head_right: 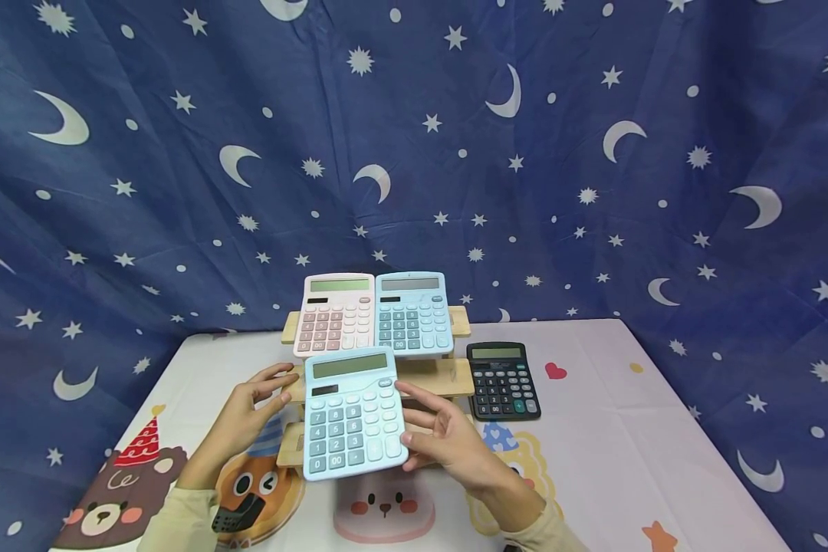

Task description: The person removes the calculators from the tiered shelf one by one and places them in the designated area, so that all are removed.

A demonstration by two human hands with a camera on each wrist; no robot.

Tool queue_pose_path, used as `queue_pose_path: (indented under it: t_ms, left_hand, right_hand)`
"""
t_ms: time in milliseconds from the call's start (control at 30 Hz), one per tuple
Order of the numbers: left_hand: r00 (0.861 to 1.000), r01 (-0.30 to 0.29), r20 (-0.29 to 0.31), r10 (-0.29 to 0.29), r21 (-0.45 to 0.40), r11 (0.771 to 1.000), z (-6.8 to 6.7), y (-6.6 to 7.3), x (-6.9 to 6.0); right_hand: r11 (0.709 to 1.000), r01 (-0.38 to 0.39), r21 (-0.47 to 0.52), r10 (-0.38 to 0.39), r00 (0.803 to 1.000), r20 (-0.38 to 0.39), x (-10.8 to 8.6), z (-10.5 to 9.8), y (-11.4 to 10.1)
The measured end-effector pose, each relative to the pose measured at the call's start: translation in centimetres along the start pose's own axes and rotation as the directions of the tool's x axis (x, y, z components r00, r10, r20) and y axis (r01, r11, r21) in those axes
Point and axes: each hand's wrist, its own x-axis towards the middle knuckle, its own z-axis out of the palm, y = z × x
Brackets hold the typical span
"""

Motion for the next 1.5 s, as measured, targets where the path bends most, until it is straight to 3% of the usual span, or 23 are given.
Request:
queue_pose_path:
  t_ms: [400,1167,1500]
  left_hand:
    - [1.0,-0.006,0.005,0.006,-0.016,1.0,0.1,0.1,0.0]
    - [1.0,0.01,0.008,-0.01,-0.016,1.0,0.0,0.2,0.1]
    - [1.0,0.005,0.006,-0.005,-0.019,1.0,0.0,0.2,0.0]
  right_hand:
    - [0.999,0.015,-0.039,-0.018,0.998,-0.067,-0.7,-0.8,-1.1]
    - [0.992,0.106,-0.065,-0.111,0.991,-0.08,-1.7,-3.6,-3.2]
    - [0.979,0.184,-0.091,-0.195,0.972,-0.128,-2.6,-5.3,-4.7]
